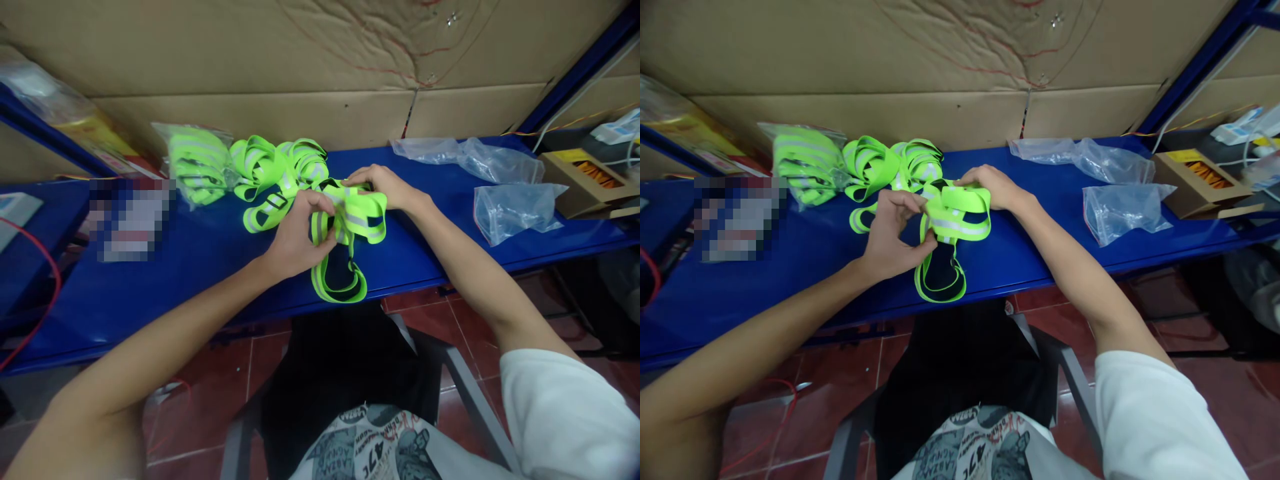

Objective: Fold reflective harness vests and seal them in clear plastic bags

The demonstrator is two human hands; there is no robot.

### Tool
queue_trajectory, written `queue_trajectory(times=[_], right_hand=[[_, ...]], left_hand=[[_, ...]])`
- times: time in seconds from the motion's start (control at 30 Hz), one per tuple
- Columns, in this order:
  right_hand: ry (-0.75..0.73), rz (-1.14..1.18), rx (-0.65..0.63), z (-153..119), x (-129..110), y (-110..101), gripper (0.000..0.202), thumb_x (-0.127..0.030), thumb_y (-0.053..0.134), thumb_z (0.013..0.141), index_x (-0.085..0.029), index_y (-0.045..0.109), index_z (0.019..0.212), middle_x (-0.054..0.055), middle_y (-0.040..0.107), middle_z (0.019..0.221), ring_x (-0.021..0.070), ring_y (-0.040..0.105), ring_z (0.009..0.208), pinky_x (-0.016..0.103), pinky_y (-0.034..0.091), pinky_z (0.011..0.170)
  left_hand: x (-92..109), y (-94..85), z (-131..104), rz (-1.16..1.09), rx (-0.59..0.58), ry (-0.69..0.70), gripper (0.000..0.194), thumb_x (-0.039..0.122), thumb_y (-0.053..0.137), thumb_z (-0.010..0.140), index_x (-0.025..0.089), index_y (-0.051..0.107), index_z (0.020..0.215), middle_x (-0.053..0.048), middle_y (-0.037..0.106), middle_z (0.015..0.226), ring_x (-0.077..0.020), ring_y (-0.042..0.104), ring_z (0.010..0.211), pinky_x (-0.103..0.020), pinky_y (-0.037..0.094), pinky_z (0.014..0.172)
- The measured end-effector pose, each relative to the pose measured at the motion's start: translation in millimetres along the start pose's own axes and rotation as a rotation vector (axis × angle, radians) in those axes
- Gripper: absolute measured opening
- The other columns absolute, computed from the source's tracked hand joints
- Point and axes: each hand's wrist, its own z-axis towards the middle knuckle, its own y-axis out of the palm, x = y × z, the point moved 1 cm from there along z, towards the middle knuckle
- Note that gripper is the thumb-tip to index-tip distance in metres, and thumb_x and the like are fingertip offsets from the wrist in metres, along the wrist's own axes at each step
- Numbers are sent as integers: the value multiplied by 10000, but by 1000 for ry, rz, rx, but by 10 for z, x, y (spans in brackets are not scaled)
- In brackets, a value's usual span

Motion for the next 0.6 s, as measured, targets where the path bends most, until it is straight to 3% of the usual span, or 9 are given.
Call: queue_trajectory(times=[0.13, 0.23, 0.37, 0.47, 0.5, 0.53, 0.6], right_hand=[[-2, -9, -2, 18, 49, 4, 405, -391, 737, 1013, -228, 855, 1365, 102, 813, 1427, 318, 741, 1342, 454, 544, 1182], [7, -11, -3, 16, 58, 11, 398, -343, 722, 1013, -238, 850, 1374, 90, 812, 1431, 313, 739, 1343, 456, 543, 1188], [-12, -8, 12, 9, 42, 16, 393, -373, 736, 1024, -227, 850, 1371, 122, 810, 1436, 332, 745, 1344, 480, 541, 1193], [-18, -31, 10, 9, 22, 13, 393, -395, 729, 1041, -221, 849, 1372, 137, 809, 1435, 330, 753, 1340, 469, 547, 1181], [-18, -41, 8, 9, 15, 11, 394, -390, 721, 1048, -213, 847, 1377, 138, 810, 1434, 326, 755, 1340, 460, 548, 1178], [-16, -49, 8, 9, 7, 9, 395, -380, 715, 1052, -206, 844, 1383, 138, 810, 1434, 320, 756, 1340, 450, 548, 1176], [-6, -56, 10, 9, -4, 6, 392, -365, 722, 1049, -203, 845, 1384, 132, 810, 1437, 312, 757, 1339, 434, 548, 1174]], left_hand=[[29, -24, 7, 195, -10, 13, 455, 419, 851, 933, 249, 517, 1191, -69, 644, 1136, -237, 685, 1011, -414, 598, 915], [104, -41, 23, 260, -54, 105, 346, 428, 840, 961, 241, 555, 1019, -8, 657, 918, -183, 651, 816, -341, 557, 786], [332, -23, 43, 282, -363, 165, 436, 560, 744, 1049, 220, 612, 810, -2, 706, 777, -165, 682, 744, -311, 531, 738], [571, 41, 38, 380, -536, 70, 614, 801, 788, 905, 203, 669, 833, -45, 758, 837, -234, 730, 796, -347, 515, 697], [650, 71, 29, 440, -568, 17, 634, 812, 820, 858, 196, 669, 852, -55, 755, 843, -254, 728, 788, -353, 499, 666], [726, 102, 17, 503, -591, -37, 581, 744, 845, 864, 192, 663, 862, -61, 747, 838, -265, 723, 777, -352, 482, 641], [859, 154, -12, 569, -635, -113, 287, 395, 800, 944, 196, 633, 822, -49, 709, 786, -242, 689, 720, -337, 445, 611]])
